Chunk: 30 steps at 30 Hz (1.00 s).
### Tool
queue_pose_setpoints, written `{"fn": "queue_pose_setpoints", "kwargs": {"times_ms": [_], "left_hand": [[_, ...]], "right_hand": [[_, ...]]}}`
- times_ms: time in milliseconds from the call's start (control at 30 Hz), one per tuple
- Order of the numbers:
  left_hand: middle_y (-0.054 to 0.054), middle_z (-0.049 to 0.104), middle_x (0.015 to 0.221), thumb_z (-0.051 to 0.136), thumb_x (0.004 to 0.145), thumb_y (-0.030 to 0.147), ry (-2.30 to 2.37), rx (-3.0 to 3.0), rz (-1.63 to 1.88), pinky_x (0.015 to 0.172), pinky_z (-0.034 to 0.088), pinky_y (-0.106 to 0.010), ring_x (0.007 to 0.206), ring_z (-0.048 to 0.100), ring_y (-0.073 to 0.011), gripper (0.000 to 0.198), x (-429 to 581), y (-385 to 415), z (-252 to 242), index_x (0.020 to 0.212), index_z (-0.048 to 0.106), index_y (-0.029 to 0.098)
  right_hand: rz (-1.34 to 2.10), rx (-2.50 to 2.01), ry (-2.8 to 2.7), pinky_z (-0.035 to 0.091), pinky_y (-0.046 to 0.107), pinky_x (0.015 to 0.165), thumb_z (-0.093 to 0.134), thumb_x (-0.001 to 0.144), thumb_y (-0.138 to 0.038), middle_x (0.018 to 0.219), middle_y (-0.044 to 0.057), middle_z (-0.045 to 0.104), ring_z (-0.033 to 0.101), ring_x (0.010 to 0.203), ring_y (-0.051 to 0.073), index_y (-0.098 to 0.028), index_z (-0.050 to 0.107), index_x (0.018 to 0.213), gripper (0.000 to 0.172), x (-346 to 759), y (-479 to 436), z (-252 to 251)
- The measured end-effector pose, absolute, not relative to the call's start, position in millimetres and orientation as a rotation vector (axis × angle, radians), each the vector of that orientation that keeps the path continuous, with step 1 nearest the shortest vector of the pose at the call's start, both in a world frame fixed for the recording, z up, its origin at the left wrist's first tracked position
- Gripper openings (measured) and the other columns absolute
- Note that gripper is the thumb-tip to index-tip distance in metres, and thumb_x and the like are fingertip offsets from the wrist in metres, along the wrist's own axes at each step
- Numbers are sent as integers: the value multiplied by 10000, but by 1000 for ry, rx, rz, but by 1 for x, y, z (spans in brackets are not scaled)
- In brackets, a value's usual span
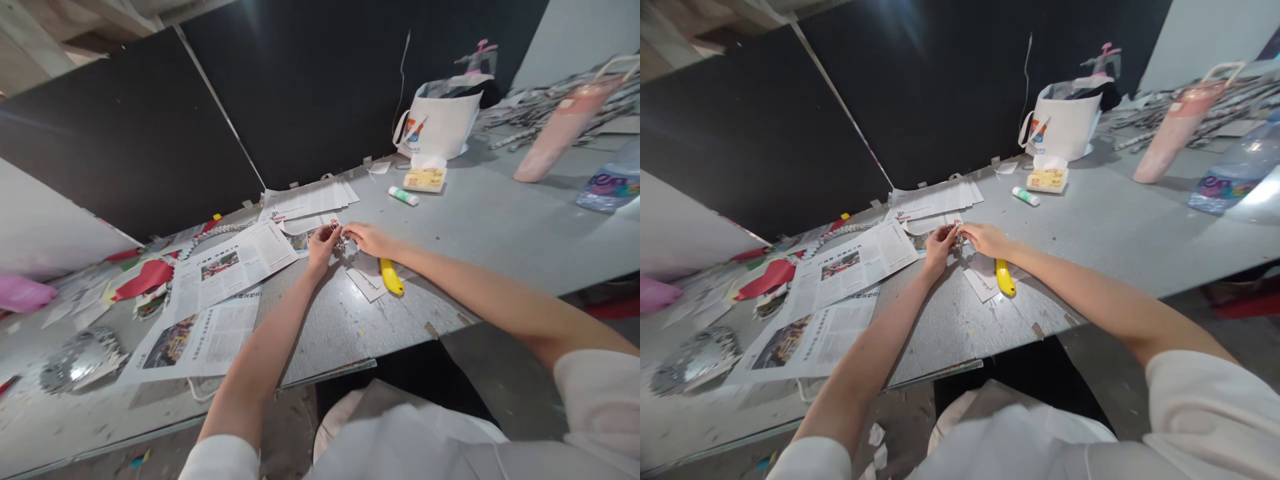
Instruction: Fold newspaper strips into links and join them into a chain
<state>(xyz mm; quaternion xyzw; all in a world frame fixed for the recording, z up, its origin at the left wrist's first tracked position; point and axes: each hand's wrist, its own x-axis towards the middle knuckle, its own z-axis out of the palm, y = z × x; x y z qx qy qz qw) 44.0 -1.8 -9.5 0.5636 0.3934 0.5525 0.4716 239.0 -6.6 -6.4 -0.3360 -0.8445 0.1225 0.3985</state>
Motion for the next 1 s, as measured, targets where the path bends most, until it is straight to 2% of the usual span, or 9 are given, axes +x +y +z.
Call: {"fn": "queue_pose_setpoints", "kwargs": {"times_ms": [433, 700, 1000], "left_hand": [[11, 659, 745, 883, 706, 730, 872, 1402, 1340, 558, 432, -250, 573, 496, -86, 619, 46, 1, -11, 1003, 733, 207], [-18, 691, 852, 876, 747, 678, 900, 1432, 1317, 583, 459, -262, 616, 523, -95, 553, 46, 1, -10, 998, 734, 207], [-19, 689, 865, 870, 776, 650, 930, 1421, 1314, 589, 463, -258, 650, 551, -102, 518, 45, 1, -13, 1006, 727, 208]], "right_hand": [[314, -888, -2078, 561, 400, 911, 453, 1098, -325, 1123, 108, 787, 732, 1003, 269, -233, 710, 1196, 289, 240, -6, -7], [286, -916, -2095, 562, 399, 927, 447, 1103, -307, 1150, 106, 785, 730, 1029, 265, -239, 700, 1223, 288, 239, -8, -5], [298, -926, -2097, 551, 378, 882, 451, 1105, -312, 1124, 99, 787, 728, 992, 256, -236, 701, 1207, 280, 238, -10, -3]]}}
